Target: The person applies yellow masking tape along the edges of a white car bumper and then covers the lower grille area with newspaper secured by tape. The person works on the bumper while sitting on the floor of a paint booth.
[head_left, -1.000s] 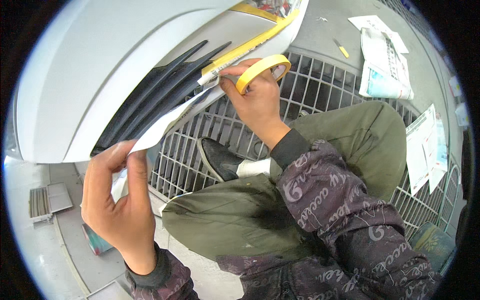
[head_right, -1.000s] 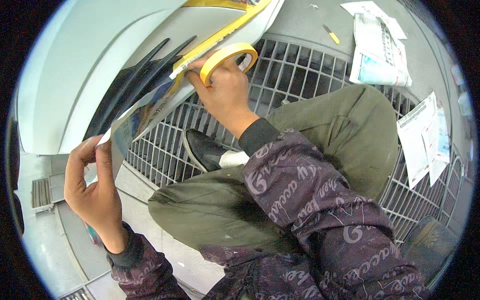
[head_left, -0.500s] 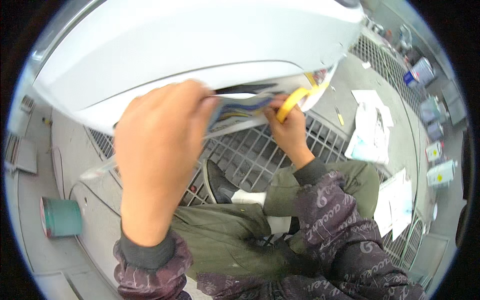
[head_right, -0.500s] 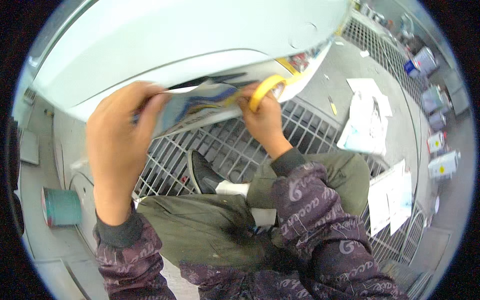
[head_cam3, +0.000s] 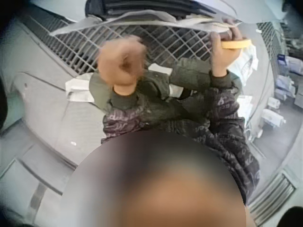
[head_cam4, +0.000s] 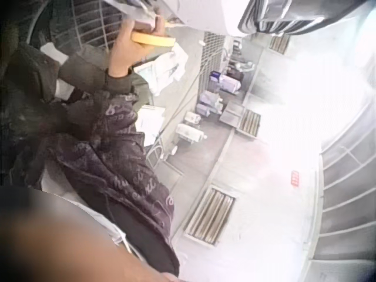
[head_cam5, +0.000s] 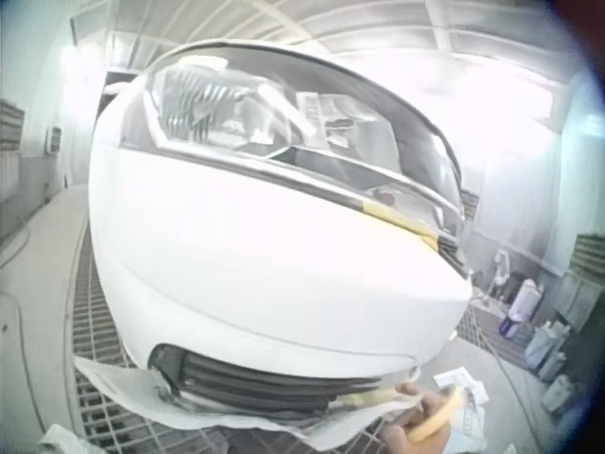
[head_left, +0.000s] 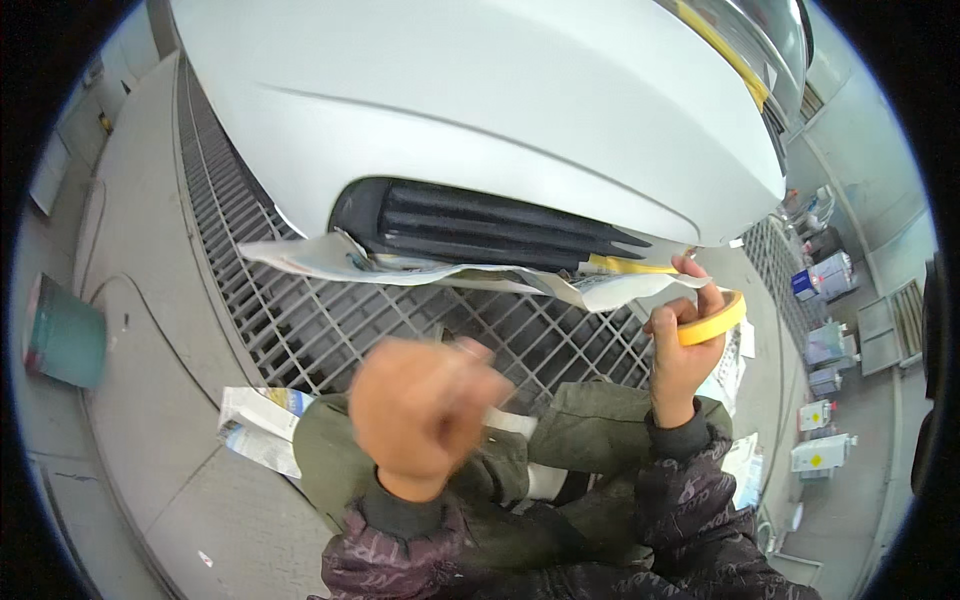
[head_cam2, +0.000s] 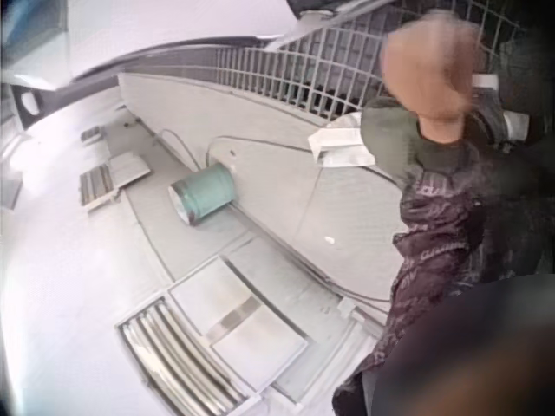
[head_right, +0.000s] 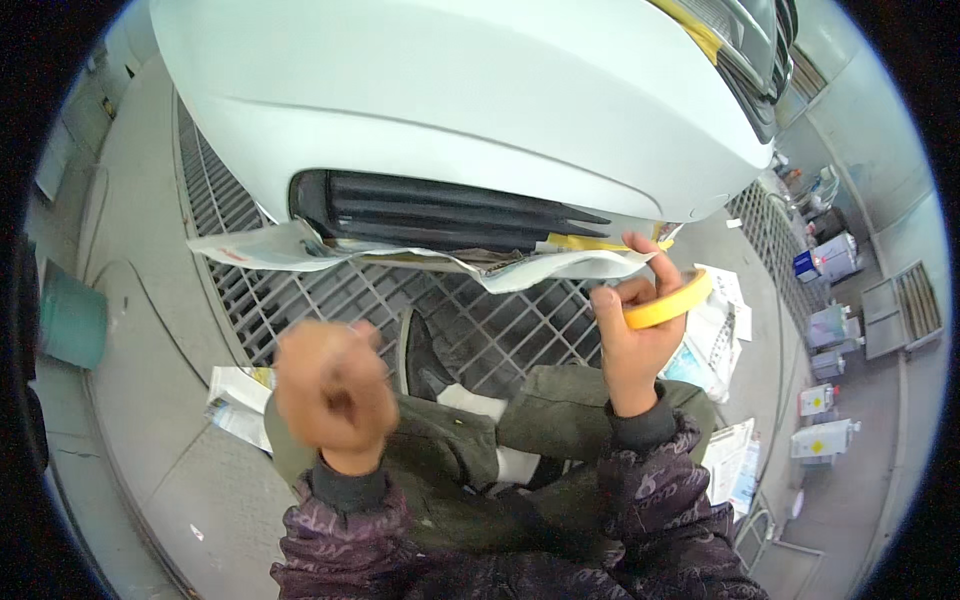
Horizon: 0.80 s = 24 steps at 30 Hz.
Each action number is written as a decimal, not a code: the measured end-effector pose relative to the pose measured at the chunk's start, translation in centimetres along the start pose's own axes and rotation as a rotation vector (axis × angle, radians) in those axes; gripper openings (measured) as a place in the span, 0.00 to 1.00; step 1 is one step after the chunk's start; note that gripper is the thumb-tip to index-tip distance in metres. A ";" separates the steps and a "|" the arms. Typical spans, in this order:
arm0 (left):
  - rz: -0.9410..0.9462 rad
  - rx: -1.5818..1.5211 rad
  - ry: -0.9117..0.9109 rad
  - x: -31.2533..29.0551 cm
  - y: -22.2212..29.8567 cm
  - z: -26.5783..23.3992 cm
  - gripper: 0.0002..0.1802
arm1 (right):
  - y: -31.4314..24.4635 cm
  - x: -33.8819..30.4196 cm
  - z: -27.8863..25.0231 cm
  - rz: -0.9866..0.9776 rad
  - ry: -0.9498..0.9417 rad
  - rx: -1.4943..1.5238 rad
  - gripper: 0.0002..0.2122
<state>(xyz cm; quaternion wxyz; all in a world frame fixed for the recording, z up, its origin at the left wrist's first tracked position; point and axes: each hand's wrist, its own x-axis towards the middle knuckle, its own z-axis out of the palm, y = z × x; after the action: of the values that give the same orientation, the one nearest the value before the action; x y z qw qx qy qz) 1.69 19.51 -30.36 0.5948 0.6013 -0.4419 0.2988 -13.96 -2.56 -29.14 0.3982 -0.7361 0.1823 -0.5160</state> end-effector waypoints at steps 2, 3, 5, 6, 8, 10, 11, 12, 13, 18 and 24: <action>-0.323 -0.040 0.325 -2.1 -3.3 -0.1 0.18 | -1.1 1.2 0.8 -0.037 -0.044 0.057 0.15; -0.517 -0.158 0.509 -1.3 -4.7 -0.1 0.23 | -1.4 1.7 0.9 -0.026 -0.072 0.068 0.13; -0.535 -0.280 0.557 1.5 -6.4 -1.0 0.31 | -1.7 3.0 0.4 -0.002 -0.121 0.081 0.11; -0.549 -0.387 0.379 2.3 -7.5 -2.6 0.32 | -1.4 3.3 0.3 0.021 -0.134 0.073 0.08; -0.563 -0.627 0.049 3.4 -9.8 -5.1 0.32 | -1.0 4.1 -0.2 0.064 -0.129 0.146 0.07; -0.620 -0.700 -0.092 4.7 -10.0 -5.9 0.24 | -1.0 4.3 0.0 0.124 -0.089 0.197 0.06; -0.639 -0.724 -0.166 5.3 -10.4 -6.1 0.20 | -0.9 4.4 -0.2 0.130 -0.078 0.197 0.05; -0.648 -0.670 -0.192 5.7 -10.8 -6.3 0.17 | -0.5 4.6 -0.6 0.136 -0.066 0.196 0.05; -0.657 -0.617 -0.220 6.0 -11.2 -6.4 0.14 | -0.2 4.6 -0.8 0.142 -0.053 0.193 0.05; -0.584 -0.457 -0.132 8.4 -12.9 -5.5 0.15 | -1.3 4.8 -0.5 0.197 -0.061 0.099 0.07; -0.395 -0.318 -0.238 10.9 -14.6 -5.3 0.16 | -1.8 5.1 0.2 0.220 -0.012 0.026 0.09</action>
<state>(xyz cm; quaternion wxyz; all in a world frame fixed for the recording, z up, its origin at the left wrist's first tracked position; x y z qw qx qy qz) 20.24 21.34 -26.73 0.6724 0.6057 -0.4243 0.0313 -11.98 -4.80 -24.62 0.4633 -0.7093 0.2530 -0.4672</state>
